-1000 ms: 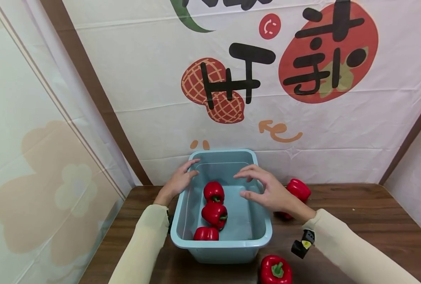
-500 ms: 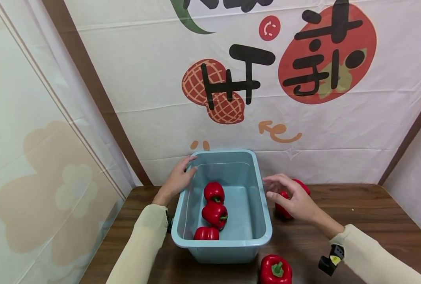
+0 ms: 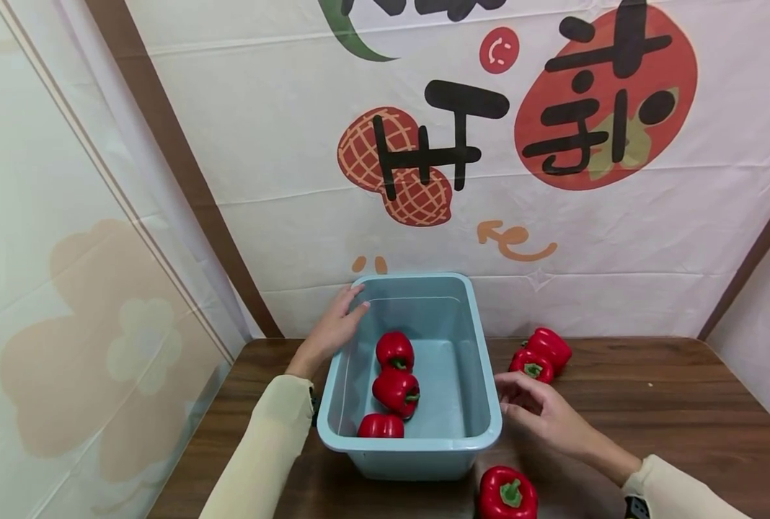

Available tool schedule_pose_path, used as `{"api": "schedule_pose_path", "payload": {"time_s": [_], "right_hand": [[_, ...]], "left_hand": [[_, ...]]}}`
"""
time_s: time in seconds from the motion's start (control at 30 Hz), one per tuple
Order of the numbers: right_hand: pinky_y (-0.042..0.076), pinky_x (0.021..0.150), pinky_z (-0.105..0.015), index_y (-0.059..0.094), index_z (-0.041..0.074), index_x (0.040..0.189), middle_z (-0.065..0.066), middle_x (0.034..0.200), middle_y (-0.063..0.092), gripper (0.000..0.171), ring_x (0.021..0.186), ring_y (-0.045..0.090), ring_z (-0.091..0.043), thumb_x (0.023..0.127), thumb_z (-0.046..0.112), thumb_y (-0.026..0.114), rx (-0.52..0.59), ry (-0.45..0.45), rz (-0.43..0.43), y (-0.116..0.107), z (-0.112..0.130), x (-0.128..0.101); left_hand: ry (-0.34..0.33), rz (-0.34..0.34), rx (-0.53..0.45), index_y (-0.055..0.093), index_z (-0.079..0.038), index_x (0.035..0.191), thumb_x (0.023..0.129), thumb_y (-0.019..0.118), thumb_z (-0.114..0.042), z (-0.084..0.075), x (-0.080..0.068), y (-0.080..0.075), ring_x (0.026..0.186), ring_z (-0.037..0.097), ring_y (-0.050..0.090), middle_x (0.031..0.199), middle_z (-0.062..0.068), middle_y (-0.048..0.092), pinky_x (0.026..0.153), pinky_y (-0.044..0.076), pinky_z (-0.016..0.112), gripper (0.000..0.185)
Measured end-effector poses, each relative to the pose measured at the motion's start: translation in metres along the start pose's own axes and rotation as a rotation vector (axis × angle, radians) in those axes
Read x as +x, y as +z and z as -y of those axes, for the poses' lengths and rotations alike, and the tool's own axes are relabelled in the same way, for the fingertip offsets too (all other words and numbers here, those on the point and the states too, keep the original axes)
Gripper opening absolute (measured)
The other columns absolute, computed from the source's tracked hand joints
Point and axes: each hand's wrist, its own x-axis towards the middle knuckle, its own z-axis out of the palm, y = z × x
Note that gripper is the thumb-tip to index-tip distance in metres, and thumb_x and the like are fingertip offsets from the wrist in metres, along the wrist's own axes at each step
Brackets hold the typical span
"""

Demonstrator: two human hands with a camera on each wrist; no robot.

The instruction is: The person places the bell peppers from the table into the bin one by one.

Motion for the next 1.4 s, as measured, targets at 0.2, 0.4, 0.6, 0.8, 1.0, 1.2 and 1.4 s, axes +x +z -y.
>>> {"api": "schedule_pose_path", "payload": {"time_s": [0.2, 0.4, 0.6, 0.8, 1.0, 1.2, 1.4], "right_hand": [[0.055, 0.088, -0.027, 0.05, 0.003, 0.138, -0.006, 0.121, 0.062, 0.04, 0.102, 0.064, -0.017, 0.098, 0.004, 0.054, 0.068, 0.093, 0.055, 0.01, -0.01, -0.017], [0.053, 0.09, -0.029, 0.036, -0.003, 0.146, -0.004, 0.127, 0.059, 0.049, 0.107, 0.061, -0.023, 0.098, -0.002, 0.045, 0.239, 0.121, 0.16, 0.014, -0.017, -0.033], [0.05, 0.095, -0.03, 0.027, 0.001, 0.15, -0.018, 0.13, 0.053, 0.059, 0.115, 0.056, -0.028, 0.097, 0.006, 0.053, 0.379, 0.284, 0.267, 0.02, -0.019, -0.046], [0.051, 0.097, -0.03, 0.019, -0.003, 0.151, -0.031, 0.131, 0.047, 0.075, 0.12, 0.055, -0.021, 0.092, 0.013, 0.063, 0.418, 0.343, 0.314, 0.028, -0.021, -0.053], [0.051, 0.099, -0.034, 0.01, 0.001, 0.154, -0.023, 0.139, 0.044, 0.085, 0.124, 0.052, -0.02, 0.092, 0.018, 0.066, 0.508, 0.419, 0.36, 0.031, -0.024, -0.056], [0.048, 0.103, -0.039, 0.006, 0.007, 0.156, -0.023, 0.147, 0.037, 0.086, 0.131, 0.046, -0.027, 0.093, 0.01, 0.065, 0.618, 0.445, 0.4, 0.035, -0.024, -0.057], [0.047, 0.104, -0.044, 0.004, 0.009, 0.157, -0.018, 0.151, 0.034, 0.087, 0.136, 0.041, -0.029, 0.093, 0.005, 0.064, 0.706, 0.374, 0.444, 0.039, -0.027, -0.059]], "left_hand": [[-0.059, -0.012, -0.064, 0.017, -0.02, 0.159, 0.103, 0.046, -0.031, 0.002, -0.002, 0.005, 0.142, 0.039, 0.033, 0.162, 0.012, 0.024, 0.107, 0.035, 0.065, 0.063], [-0.101, -0.017, -0.101, 0.013, -0.027, 0.159, 0.102, 0.048, -0.032, 0.003, -0.002, 0.009, 0.135, 0.039, 0.042, 0.16, 0.01, 0.029, 0.099, 0.042, 0.066, 0.067], [-0.128, -0.008, -0.105, 0.011, -0.03, 0.16, 0.101, 0.047, -0.034, 0.005, -0.002, 0.01, 0.139, 0.04, 0.038, 0.162, 0.009, 0.025, 0.103, 0.037, 0.067, 0.069], [-0.138, -0.006, -0.121, 0.012, -0.032, 0.159, 0.101, 0.048, -0.032, 0.005, -0.002, 0.009, 0.137, 0.041, 0.039, 0.161, 0.009, 0.026, 0.102, 0.037, 0.068, 0.069], [-0.149, -0.006, -0.119, 0.013, -0.034, 0.159, 0.1, 0.048, -0.031, 0.004, -0.002, 0.009, 0.136, 0.04, 0.039, 0.162, 0.008, 0.026, 0.102, 0.038, 0.068, 0.069], [-0.15, -0.01, -0.139, 0.013, -0.034, 0.159, 0.1, 0.048, -0.029, 0.002, -0.003, 0.009, 0.138, 0.041, 0.038, 0.162, 0.008, 0.025, 0.102, 0.037, 0.069, 0.069], [-0.148, -0.008, -0.154, 0.012, -0.033, 0.159, 0.1, 0.049, -0.029, 0.003, -0.003, 0.009, 0.138, 0.042, 0.037, 0.163, 0.008, 0.024, 0.1, 0.038, 0.07, 0.07]]}}
